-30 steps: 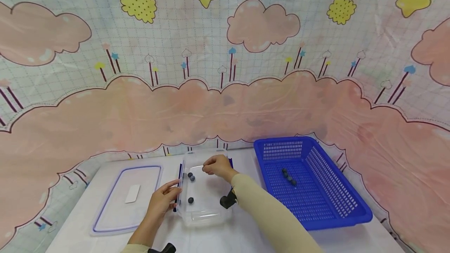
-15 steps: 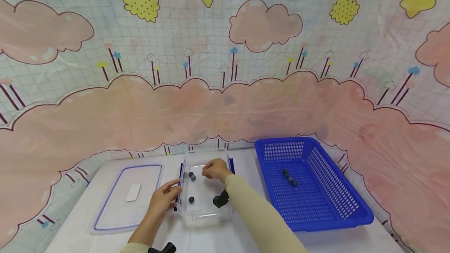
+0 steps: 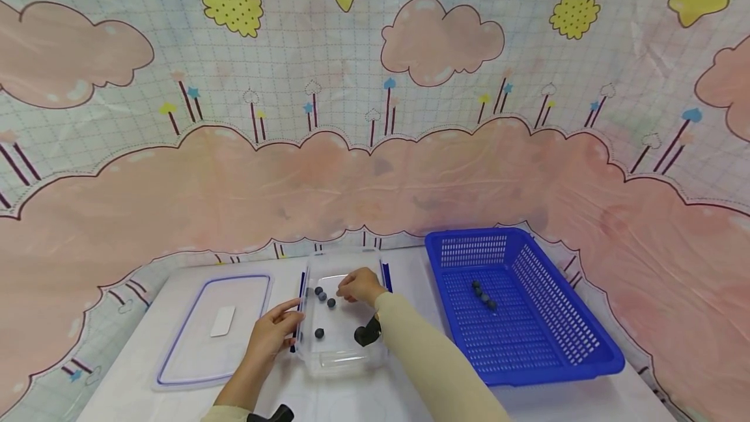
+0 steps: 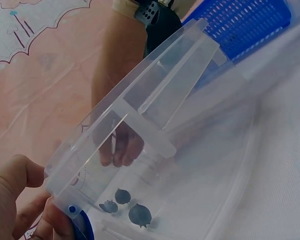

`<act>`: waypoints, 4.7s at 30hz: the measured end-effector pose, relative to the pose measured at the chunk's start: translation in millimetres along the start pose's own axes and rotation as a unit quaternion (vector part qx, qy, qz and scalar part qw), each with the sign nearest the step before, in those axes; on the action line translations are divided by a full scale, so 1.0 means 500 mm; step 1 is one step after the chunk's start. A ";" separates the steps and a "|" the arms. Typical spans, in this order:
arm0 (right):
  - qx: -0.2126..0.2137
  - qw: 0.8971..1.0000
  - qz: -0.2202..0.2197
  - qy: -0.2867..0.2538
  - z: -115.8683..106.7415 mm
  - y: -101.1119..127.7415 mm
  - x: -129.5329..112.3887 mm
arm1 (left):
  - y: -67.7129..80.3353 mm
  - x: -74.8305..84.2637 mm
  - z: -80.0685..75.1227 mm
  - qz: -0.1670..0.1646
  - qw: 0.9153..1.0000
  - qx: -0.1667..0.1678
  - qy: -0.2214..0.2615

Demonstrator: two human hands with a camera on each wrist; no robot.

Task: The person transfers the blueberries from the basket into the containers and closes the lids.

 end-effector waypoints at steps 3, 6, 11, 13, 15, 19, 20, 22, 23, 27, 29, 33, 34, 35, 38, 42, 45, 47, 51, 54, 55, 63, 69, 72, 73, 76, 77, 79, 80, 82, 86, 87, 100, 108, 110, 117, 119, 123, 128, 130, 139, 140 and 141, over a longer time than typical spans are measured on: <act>-0.002 1.000 -0.019 -0.006 -0.014 0.005 -0.022 | 0.002 0.000 -0.001 0.000 1.000 0.001 0.000; 0.003 0.999 -0.048 -0.008 -0.052 0.012 -0.051 | 0.004 0.001 -0.001 0.000 1.000 0.001 -0.001; 0.048 0.993 -0.107 -0.021 -0.179 0.017 -0.060 | 0.006 0.000 -0.001 0.001 1.000 -0.002 0.001; 0.080 0.990 -0.117 -0.013 -0.246 0.021 -0.048 | 0.007 0.000 -0.001 0.000 1.000 -0.001 0.000; 0.112 0.987 -0.117 0.013 -0.313 0.031 -0.029 | 0.007 -0.001 -0.002 -0.001 1.000 0.002 -0.002; 0.168 0.979 -0.100 0.059 -0.427 0.063 0.022 | 0.009 -0.002 -0.001 -0.003 1.000 0.005 -0.003; 0.180 0.976 -0.095 0.073 -0.449 0.074 0.036 | 0.009 -0.002 -0.001 -0.003 1.000 0.004 -0.003; 0.201 0.971 -0.087 0.090 -0.485 0.093 0.064 | 0.009 -0.003 -0.001 -0.003 1.000 0.003 -0.001; 0.211 0.969 -0.082 0.101 -0.498 0.102 0.079 | 0.010 -0.003 0.000 -0.004 1.000 0.003 0.000; 0.224 0.964 -0.060 0.131 -0.521 0.130 0.134 | 0.012 -0.002 0.000 -0.003 1.000 0.003 0.002; 0.221 0.964 -0.050 0.141 -0.518 0.137 0.159 | 0.012 -0.002 0.000 -0.003 1.000 0.003 0.002; 0.208 0.964 -0.036 0.161 -0.500 0.141 0.200 | 0.010 -0.002 -0.002 -0.001 1.000 0.003 0.005; 0.205 0.965 -0.032 0.162 -0.496 0.141 0.210 | 0.010 -0.003 -0.002 -0.001 1.000 0.003 0.006; 0.203 0.965 -0.028 0.163 -0.491 0.140 0.219 | 0.010 -0.002 -0.002 -0.002 1.000 0.002 0.007; 0.196 0.967 -0.016 0.160 -0.479 0.138 0.242 | 0.009 -0.004 -0.001 -0.002 1.000 0.001 0.008; 0.190 0.971 -0.001 0.145 -0.472 0.131 0.270 | 0.009 -0.005 -0.001 -0.004 1.000 0.003 0.002; 0.187 0.973 0.001 0.134 -0.470 0.127 0.284 | 0.009 -0.005 0.000 -0.004 1.000 0.004 0.000; 0.188 0.974 0.002 0.126 -0.469 0.125 0.291 | 0.008 -0.005 0.000 -0.002 1.000 0.004 -0.001; 0.195 0.973 0.008 0.122 -0.468 0.126 0.296 | 0.008 -0.004 0.000 0.000 1.000 0.003 0.002; 0.198 0.972 0.014 0.123 -0.466 0.127 0.295 | 0.008 -0.004 -0.001 0.000 1.000 0.005 0.002; 0.199 0.972 0.015 0.124 -0.466 0.127 0.295 | 0.008 -0.005 -0.001 0.000 1.000 0.006 0.001; 0.207 0.970 0.020 0.130 -0.468 0.130 0.292 | 0.008 -0.003 -0.001 0.001 1.000 0.005 0.004; 0.211 0.965 0.012 0.154 -0.476 0.133 0.263 | 0.007 -0.003 -0.001 -0.001 1.000 0.003 0.003; 0.213 0.964 -0.001 0.159 -0.481 0.134 0.240 | 0.006 -0.003 -0.002 -0.002 1.000 0.005 0.000; 0.214 0.964 -0.005 0.157 -0.483 0.135 0.233 | 0.005 -0.003 -0.003 -0.002 1.000 0.006 0.000; 0.211 0.966 -0.016 0.147 -0.487 0.139 0.211 | 0.004 -0.002 -0.003 -0.001 1.000 0.007 0.001; 0.210 0.967 -0.018 0.142 -0.489 0.140 0.206 | 0.003 -0.001 -0.003 0.000 1.000 0.007 0.002; 0.208 0.969 -0.022 0.132 -0.492 0.142 0.198 | 0.003 0.000 -0.003 0.000 1.000 0.008 0.001; 0.209 0.969 -0.023 0.128 -0.493 0.143 0.195 | 0.002 0.000 -0.003 0.001 1.000 0.008 0.001; 0.211 0.971 -0.023 0.114 -0.497 0.147 0.191 | 0.002 0.002 -0.003 0.001 1.000 0.009 0.000; 0.210 0.973 -0.025 0.091 -0.503 0.156 0.183 | 0.002 0.003 -0.003 0.003 1.000 0.009 -0.001; 0.207 0.974 -0.024 0.087 -0.504 0.159 0.182 | 0.002 0.003 -0.003 0.002 1.000 0.009 -0.002; 0.139 0.988 -0.057 0.027 -0.473 0.174 0.146 | 0.001 0.003 -0.001 0.001 1.000 0.001 -0.002; 0.115 0.991 -0.074 0.013 -0.436 0.170 0.108 | 0.003 0.003 -0.001 0.001 1.000 0.001 -0.002; 0.115 0.990 -0.077 0.005 -0.427 0.168 0.097 | 0.004 0.003 -0.001 0.002 1.000 0.003 -0.004; 0.100 0.990 -0.098 -0.013 -0.392 0.152 0.065 | 0.003 0.003 -0.001 0.003 1.000 0.004 -0.002; 0.097 0.990 -0.103 -0.017 -0.381 0.145 0.056 | 0.003 0.003 -0.001 0.001 1.000 0.004 -0.001; 0.089 0.990 -0.104 -0.020 -0.356 0.131 0.041 | 0.005 0.004 -0.003 -0.001 1.000 0.004 -0.001; 0.086 0.991 -0.099 -0.022 -0.323 0.114 0.029 | 0.007 0.002 -0.006 -0.004 1.000 0.008 -0.004; 0.080 0.991 -0.101 -0.023 -0.310 0.109 0.022 | 0.008 0.001 -0.007 -0.006 1.000 0.008 -0.005; 0.062 0.992 -0.107 -0.034 -0.253 0.092 -0.017 | 0.011 0.000 -0.009 -0.005 1.000 0.005 -0.010; 0.062 0.991 -0.109 -0.039 -0.247 0.089 -0.021 | 0.011 0.000 -0.009 -0.006 1.000 0.005 -0.009; 0.062 0.991 -0.109 -0.042 -0.241 0.087 -0.026 | 0.011 0.000 -0.010 -0.006 1.000 0.005 -0.009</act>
Point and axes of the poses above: each hand's wrist, its own y-axis away from the middle knuckle, its own z-axis out of the palm, x = y × z, the point moved 6 cm from there along -y, towards the middle knuckle, and after that the axes turned 1 degree about x, right-handed, at the moved point
